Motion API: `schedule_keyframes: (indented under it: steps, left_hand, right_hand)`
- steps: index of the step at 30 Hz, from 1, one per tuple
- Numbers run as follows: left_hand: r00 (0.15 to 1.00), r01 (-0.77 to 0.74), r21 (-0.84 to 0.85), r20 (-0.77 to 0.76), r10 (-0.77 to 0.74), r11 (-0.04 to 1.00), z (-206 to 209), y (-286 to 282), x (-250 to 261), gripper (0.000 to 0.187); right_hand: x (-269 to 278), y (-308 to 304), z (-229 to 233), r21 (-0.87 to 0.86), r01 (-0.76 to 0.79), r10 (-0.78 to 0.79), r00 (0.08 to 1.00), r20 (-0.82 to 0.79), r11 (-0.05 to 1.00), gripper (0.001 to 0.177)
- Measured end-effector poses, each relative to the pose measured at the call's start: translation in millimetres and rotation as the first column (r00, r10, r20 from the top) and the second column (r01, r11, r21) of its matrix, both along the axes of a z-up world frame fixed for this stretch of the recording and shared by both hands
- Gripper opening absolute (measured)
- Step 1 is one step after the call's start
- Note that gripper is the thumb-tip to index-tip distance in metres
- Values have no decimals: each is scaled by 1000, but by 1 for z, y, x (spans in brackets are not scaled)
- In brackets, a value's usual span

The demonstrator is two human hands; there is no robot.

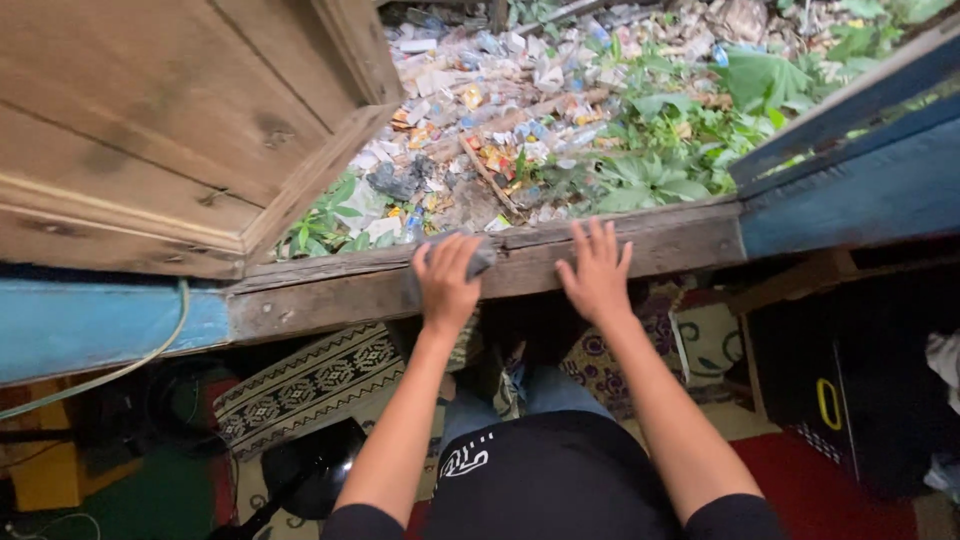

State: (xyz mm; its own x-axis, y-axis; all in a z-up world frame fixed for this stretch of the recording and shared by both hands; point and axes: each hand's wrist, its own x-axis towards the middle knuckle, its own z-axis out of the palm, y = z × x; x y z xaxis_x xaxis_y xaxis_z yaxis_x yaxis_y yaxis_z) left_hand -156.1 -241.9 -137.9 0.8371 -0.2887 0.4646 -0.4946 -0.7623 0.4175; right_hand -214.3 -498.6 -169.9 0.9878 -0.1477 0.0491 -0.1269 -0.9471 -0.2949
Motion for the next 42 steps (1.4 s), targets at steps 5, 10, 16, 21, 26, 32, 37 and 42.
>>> schedule_keyframes:
  steps: [5,10,16,21,26,32,37,42]
  left_hand:
    - [982,175,75,50,-179,982,-6,-76,6,73]
    - [943,315,126,65,-325,941,-24,-139,11,71]
    - [904,416,305,-37,-426,857,-41,-173,1,81]
    - [890,450,343,-93,-447,825,-25,-169,-2,86]
    - [841,505,348,7,-541,790,-25,-159,-9,89]
    - [787,577,312,35,-616,755,-23,-154,-5,88]
    - [866,470,285,34,-499,836,-35,-154,-10,91]
    - [809,535,389,20,-587,750,-31,-143,-14,104]
  right_hand:
    - [-9,-73,-2,-1,138,-138,989,-49,990,73]
    - [-24,-135,-9,25,175,-167,966,-199,984,82]
    - [-31,-155,-36,-156,15,-44,981,-189,988,84]
    - [-29,-158,-39,-100,48,-65,982,-178,994,84]
    - [-28,-155,-33,-76,56,-70,979,-191,996,84]
    - [-29,-155,-30,-70,52,-65,978,-200,996,83]
    - [-27,-155,-31,-79,55,-70,977,-201,995,83]
    - [-28,-152,-24,-84,64,-83,966,-243,994,82]
